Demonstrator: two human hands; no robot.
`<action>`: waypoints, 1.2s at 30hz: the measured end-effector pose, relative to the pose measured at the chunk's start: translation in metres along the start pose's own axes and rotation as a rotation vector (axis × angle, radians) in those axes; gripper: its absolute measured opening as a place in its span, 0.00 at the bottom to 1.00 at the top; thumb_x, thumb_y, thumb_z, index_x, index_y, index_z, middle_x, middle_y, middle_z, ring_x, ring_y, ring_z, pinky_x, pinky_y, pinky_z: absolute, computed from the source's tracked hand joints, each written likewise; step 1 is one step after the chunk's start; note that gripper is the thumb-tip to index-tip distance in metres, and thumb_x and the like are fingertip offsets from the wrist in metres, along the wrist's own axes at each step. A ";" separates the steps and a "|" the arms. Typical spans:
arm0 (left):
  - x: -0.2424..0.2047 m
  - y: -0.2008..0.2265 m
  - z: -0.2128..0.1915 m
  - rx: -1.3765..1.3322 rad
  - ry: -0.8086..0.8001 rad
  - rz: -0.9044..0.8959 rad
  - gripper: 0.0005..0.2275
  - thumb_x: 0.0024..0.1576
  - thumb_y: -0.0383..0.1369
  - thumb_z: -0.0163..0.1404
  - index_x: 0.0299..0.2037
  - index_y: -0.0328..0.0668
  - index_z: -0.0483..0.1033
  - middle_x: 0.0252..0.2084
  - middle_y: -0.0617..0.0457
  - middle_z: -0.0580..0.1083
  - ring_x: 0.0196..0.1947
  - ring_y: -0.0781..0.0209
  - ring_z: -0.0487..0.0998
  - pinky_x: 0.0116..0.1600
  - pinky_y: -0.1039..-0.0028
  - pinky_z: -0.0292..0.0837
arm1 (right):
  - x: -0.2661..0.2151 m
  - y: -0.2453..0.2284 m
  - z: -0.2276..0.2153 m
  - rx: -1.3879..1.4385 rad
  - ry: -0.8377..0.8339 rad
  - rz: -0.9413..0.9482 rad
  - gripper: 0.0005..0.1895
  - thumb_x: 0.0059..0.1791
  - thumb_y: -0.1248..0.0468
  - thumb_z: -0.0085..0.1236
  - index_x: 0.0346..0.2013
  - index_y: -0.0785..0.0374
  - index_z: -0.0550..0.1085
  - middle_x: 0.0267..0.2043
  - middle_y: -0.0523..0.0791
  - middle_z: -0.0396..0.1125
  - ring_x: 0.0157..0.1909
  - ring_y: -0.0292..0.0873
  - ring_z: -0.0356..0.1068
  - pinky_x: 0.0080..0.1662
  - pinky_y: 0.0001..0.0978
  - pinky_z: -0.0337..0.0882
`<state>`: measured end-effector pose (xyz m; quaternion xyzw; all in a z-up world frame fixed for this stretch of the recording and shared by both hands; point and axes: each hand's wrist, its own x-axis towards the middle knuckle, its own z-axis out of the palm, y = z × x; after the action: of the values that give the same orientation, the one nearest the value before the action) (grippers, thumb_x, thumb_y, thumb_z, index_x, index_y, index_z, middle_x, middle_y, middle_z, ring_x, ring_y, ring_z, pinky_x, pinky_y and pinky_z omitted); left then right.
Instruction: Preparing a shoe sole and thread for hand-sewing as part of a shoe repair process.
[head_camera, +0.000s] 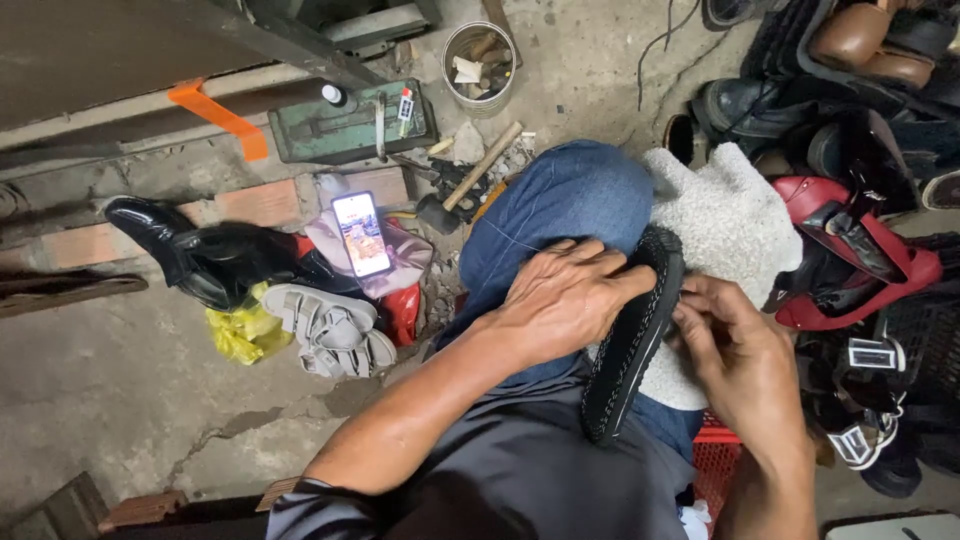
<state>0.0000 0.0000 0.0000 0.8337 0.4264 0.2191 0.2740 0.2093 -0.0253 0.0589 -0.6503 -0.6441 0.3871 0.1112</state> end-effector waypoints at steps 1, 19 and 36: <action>0.001 0.000 0.000 0.005 -0.028 -0.007 0.13 0.49 0.24 0.54 0.43 0.47 0.71 0.33 0.52 0.74 0.36 0.47 0.73 0.36 0.57 0.68 | -0.001 0.002 -0.001 -0.034 -0.021 -0.001 0.21 0.50 0.68 0.58 0.59 0.61 0.71 0.49 0.46 0.77 0.50 0.43 0.78 0.53 0.38 0.78; -0.018 -0.012 -0.039 0.288 -0.189 -0.467 0.33 0.54 0.74 0.41 0.26 0.50 0.68 0.16 0.55 0.73 0.15 0.50 0.76 0.18 0.60 0.66 | -0.011 -0.005 -0.009 0.305 0.148 0.056 0.28 0.50 0.71 0.58 0.65 0.66 0.67 0.56 0.47 0.73 0.28 0.31 0.60 0.36 0.22 0.68; -0.027 0.004 -0.017 -0.536 0.027 -0.558 0.06 0.61 0.38 0.54 0.42 0.50 0.75 0.32 0.60 0.78 0.28 0.69 0.77 0.32 0.73 0.76 | -0.036 0.023 0.000 0.936 0.161 -0.337 0.04 0.52 0.70 0.51 0.32 0.66 0.69 0.56 0.57 0.66 0.64 0.52 0.68 0.44 0.35 0.78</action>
<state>-0.0224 -0.0203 0.0115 0.5813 0.5682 0.2509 0.5256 0.2315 -0.0614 0.0572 -0.4457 -0.4869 0.5597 0.5010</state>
